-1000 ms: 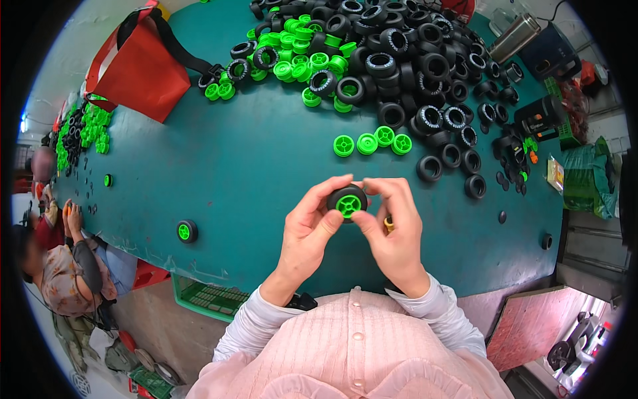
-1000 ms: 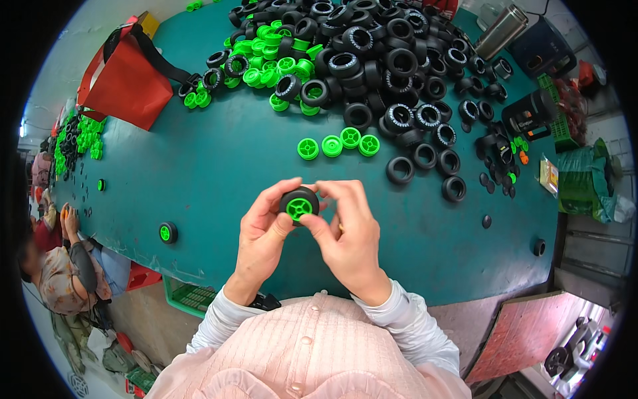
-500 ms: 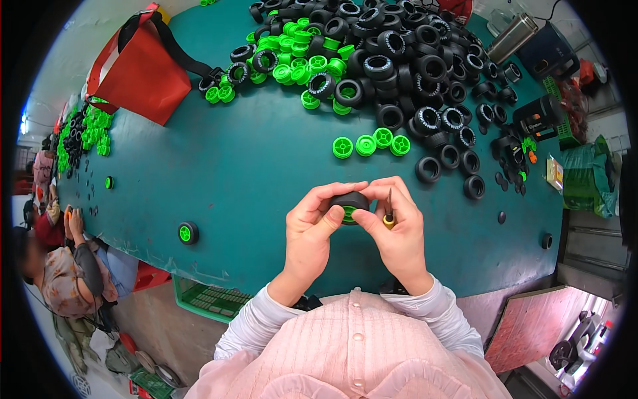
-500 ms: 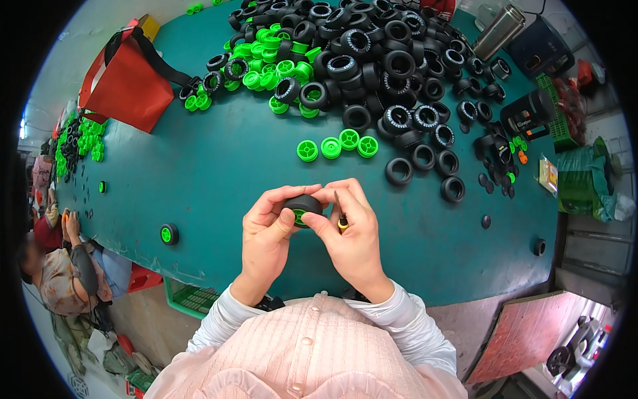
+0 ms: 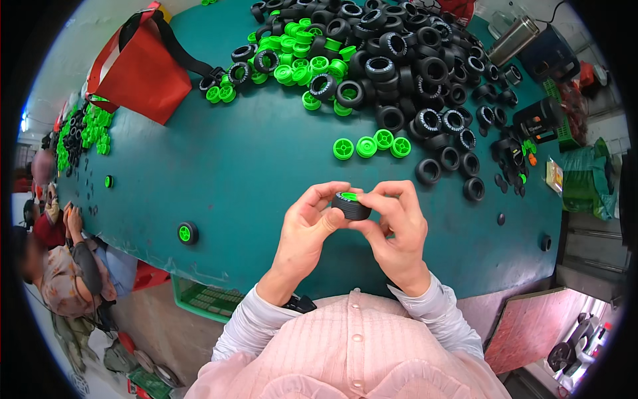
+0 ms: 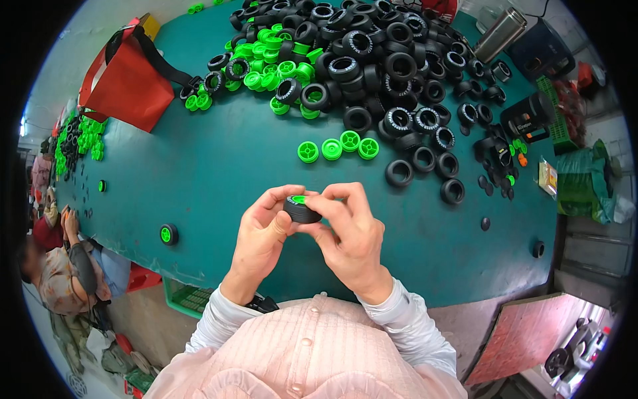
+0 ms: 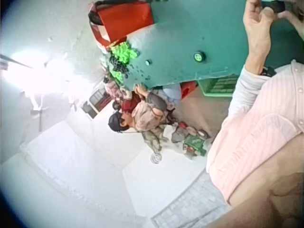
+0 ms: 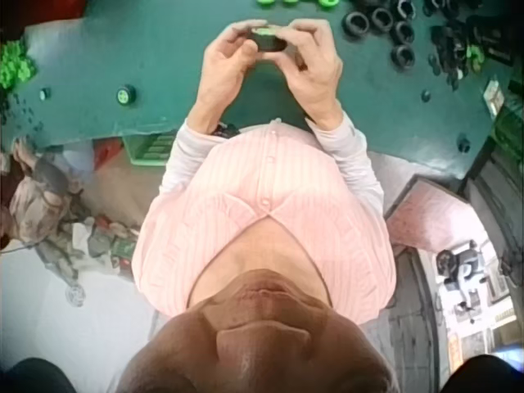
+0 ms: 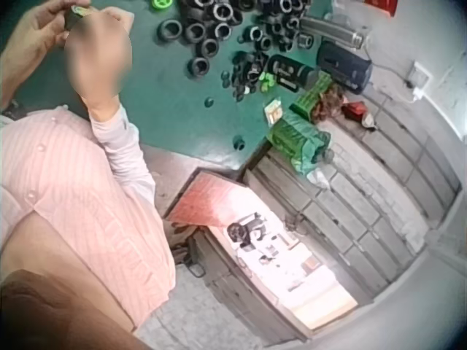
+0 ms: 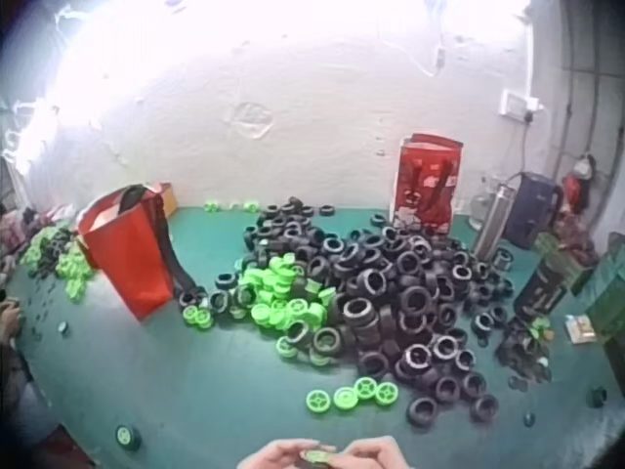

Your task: Assemble rubber tires onto green plastic toy wheel rims.

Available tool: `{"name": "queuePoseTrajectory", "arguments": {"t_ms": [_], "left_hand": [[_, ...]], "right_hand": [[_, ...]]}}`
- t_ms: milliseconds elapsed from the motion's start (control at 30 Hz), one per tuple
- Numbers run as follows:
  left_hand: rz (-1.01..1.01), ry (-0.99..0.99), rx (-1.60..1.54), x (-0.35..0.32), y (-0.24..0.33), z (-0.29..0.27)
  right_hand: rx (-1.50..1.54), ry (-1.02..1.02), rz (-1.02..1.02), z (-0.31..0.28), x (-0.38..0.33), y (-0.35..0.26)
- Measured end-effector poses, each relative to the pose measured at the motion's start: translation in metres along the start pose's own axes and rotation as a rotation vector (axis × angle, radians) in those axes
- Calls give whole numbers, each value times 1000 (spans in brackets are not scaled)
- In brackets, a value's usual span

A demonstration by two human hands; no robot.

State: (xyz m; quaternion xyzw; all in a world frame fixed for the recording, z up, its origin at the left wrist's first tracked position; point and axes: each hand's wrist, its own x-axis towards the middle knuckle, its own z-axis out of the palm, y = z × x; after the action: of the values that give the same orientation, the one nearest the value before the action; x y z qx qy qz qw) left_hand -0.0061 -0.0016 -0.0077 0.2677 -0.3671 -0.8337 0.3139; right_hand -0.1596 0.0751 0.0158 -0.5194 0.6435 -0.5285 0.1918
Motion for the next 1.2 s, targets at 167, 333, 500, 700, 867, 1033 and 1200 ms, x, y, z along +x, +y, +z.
{"name": "queuePoseTrajectory", "arguments": {"t_ms": [167, 333, 500, 700, 867, 1033, 1200], "left_hand": [[294, -31, 243, -1, 5, 6], [321, -112, 261, -1, -2, 5], [265, -127, 97, 3, -2, 3], [189, -40, 80, -2, -3, 2], [458, 28, 837, -2, 3, 6], [526, -32, 1011, -5, 7, 2], [284, 98, 276, -5, -2, 13]], "right_hand": [[504, -223, 511, -11, -2, 15], [651, -251, 625, -10, 4, -1], [311, -25, 326, -2, -1, 3], [-16, -80, 99, -5, 5, -9], [159, -125, 299, -7, -1, 7], [181, -322, 341, -8, 2, 0], [275, -267, 320, 0, -2, 3]]}}
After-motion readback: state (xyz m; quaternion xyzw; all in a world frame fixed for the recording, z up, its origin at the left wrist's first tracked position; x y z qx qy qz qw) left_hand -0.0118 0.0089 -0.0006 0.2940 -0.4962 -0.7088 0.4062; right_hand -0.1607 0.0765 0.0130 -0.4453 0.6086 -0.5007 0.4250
